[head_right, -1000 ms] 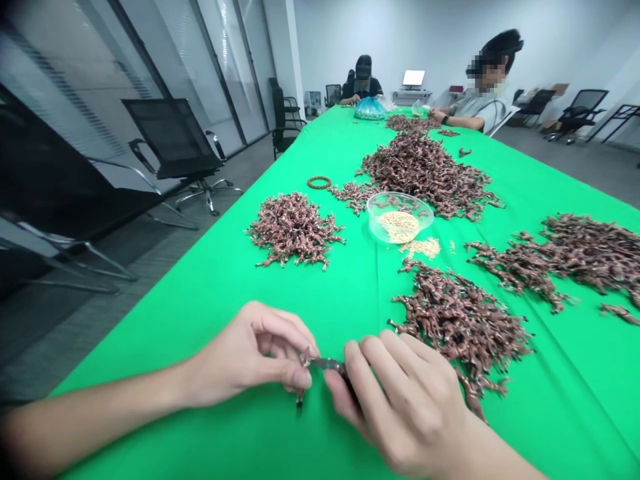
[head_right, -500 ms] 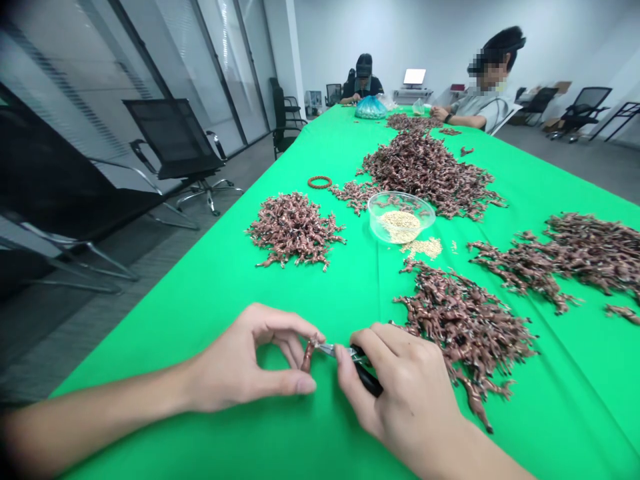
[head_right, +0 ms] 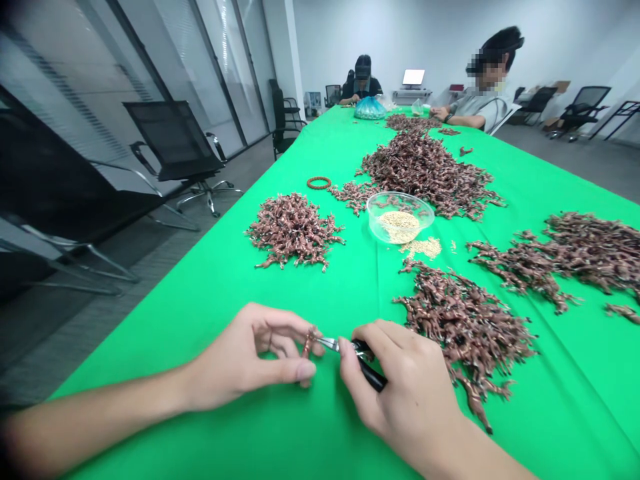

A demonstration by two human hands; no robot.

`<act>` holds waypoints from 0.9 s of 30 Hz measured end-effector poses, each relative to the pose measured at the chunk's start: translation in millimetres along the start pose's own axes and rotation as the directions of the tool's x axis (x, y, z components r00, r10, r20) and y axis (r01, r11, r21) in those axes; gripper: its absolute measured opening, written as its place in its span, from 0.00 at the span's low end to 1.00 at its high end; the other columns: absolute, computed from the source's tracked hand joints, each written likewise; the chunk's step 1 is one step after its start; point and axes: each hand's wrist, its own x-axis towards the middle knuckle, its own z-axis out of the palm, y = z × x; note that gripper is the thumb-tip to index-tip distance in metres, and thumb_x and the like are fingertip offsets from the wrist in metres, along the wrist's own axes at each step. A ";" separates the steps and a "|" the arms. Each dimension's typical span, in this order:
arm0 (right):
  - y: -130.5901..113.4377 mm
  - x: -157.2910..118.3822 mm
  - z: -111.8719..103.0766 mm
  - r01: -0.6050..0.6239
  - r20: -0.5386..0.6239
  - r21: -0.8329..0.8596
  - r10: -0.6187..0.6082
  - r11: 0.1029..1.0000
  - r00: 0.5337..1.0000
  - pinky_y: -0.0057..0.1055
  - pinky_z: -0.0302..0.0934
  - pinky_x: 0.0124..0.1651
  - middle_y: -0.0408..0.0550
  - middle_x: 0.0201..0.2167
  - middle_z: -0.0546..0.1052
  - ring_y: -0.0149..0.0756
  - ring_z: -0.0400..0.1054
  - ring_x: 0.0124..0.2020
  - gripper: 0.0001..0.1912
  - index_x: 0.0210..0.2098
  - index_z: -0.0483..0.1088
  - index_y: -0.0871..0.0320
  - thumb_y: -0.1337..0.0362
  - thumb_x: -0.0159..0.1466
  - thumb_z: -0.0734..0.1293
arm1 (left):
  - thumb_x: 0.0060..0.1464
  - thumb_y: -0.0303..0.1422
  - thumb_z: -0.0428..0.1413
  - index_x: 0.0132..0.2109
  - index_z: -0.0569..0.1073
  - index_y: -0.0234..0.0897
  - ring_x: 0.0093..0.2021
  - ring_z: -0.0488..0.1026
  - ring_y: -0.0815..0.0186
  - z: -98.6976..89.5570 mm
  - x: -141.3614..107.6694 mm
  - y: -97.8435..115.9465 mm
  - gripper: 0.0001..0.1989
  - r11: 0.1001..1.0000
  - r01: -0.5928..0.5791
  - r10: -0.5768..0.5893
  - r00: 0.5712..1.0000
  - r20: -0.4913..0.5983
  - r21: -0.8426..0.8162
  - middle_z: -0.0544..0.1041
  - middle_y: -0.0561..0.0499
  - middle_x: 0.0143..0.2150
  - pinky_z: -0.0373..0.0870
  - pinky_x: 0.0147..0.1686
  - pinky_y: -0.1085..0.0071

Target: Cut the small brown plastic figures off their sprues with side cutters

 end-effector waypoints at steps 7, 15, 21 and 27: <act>4.4 3.9 -3.0 -0.039 -0.027 0.028 0.040 0.999 0.999 0.27 0.57 0.28 0.41 0.24 0.74 0.27 0.65 0.22 0.06 0.33 0.72 0.57 0.63 0.65 0.65 | 0.48 0.33 0.67 0.45 0.74 0.26 0.32 0.82 0.61 -2.1 6.2 -0.2 0.20 0.974 0.077 -0.091 0.994 -0.058 -0.214 0.80 0.35 0.47 0.78 0.31 0.70; 3.7 5.6 -2.8 -0.031 -0.022 0.044 0.032 0.999 0.999 0.27 0.56 0.27 0.42 0.23 0.73 0.28 0.65 0.22 0.08 0.32 0.72 0.57 0.63 0.66 0.64 | 0.59 0.30 0.58 0.54 0.66 0.31 0.34 0.80 0.63 -7.6 10.0 7.8 0.17 0.961 0.009 -0.031 0.997 -0.076 -0.278 0.76 0.35 0.54 0.77 0.37 0.65; 5.2 6.2 -1.7 -0.045 -0.028 0.043 0.046 0.998 0.999 0.28 0.56 0.28 0.42 0.23 0.73 0.29 0.66 0.22 0.10 0.32 0.73 0.58 0.61 0.66 0.63 | 0.58 0.34 0.60 0.51 0.67 0.33 0.30 0.76 0.70 -24.0 17.0 15.4 0.17 0.985 -0.052 0.027 0.988 -0.152 -0.163 0.79 0.38 0.50 0.72 0.33 0.70; 4.9 3.8 0.1 -0.050 0.013 0.060 0.049 0.997 0.999 0.29 0.54 0.28 0.42 0.22 0.72 0.29 0.64 0.22 0.12 0.31 0.73 0.58 0.61 0.67 0.62 | 0.55 0.38 0.62 0.41 0.74 0.33 0.46 0.77 0.60 -59.5 44.1 44.4 0.12 0.915 -0.245 0.331 0.910 -0.249 0.320 0.81 0.44 0.45 0.70 0.48 0.64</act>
